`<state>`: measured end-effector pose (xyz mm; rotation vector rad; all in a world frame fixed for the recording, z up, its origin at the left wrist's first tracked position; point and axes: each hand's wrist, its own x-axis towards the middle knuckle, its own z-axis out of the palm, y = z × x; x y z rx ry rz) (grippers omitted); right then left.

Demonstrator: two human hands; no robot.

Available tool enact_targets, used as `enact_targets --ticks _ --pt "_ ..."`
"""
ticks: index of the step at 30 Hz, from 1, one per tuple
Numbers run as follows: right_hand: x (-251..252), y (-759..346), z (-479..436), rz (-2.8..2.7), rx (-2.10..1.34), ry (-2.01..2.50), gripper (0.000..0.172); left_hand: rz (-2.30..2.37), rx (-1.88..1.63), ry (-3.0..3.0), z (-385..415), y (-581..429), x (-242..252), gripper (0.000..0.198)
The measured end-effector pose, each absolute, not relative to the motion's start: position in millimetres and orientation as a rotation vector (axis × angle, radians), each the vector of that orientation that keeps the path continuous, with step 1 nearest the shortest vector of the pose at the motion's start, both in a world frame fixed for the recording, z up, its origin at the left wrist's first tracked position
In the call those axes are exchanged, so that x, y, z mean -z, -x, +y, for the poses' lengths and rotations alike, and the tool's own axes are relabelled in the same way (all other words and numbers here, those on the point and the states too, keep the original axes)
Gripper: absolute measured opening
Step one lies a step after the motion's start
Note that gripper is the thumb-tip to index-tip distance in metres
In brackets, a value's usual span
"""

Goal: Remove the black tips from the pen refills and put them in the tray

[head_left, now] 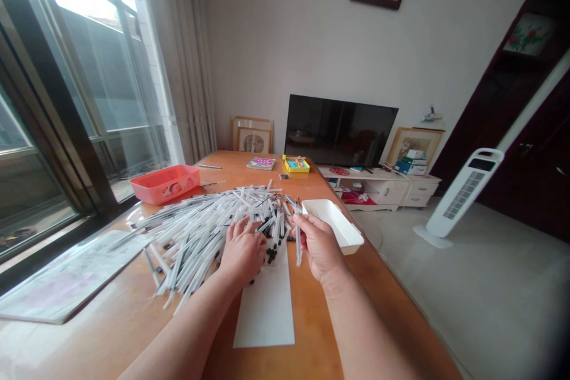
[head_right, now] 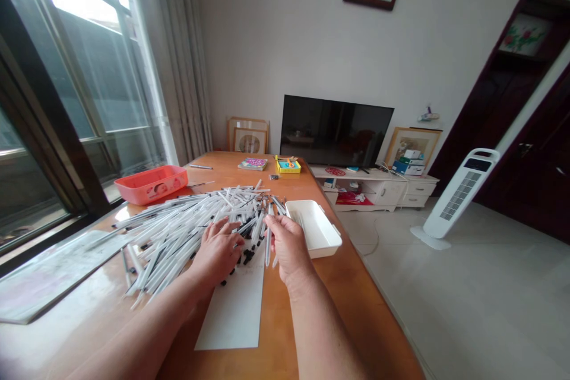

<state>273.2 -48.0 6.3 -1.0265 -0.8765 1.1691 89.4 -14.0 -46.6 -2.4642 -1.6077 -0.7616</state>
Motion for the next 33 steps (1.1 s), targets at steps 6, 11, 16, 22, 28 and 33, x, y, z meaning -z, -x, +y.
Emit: enact_targets --ticks 6,11,16,22,28,33 --pt "-5.8 -274.3 -47.1 -0.880 -1.105 0.960 0.032 -1.581 1.071 2.540 -14.2 -82.2 31.3 0.018" --pt "-3.5 -273.2 -44.7 -0.870 -1.005 0.985 0.034 -1.799 1.640 2.763 -14.1 -81.8 32.0 0.014" --pt "-5.1 -272.1 -43.9 -0.856 -0.860 0.974 0.034 -1.932 2.370 2.886 -18.2 -86.1 32.1 0.023" --pt "-5.5 -269.7 -44.8 -0.875 -0.840 0.958 0.035 -1.963 2.293 2.978 -24.9 -85.6 21.1 0.024" --pt "-1.8 -266.3 -45.3 -0.915 -0.859 0.958 0.034 -1.979 2.320 3.033 -28.4 -86.2 14.3 0.024" --pt "-1.0 -262.7 -46.4 -0.937 -0.934 0.958 0.032 -1.962 2.529 2.988 -27.6 -81.5 15.0 0.023"
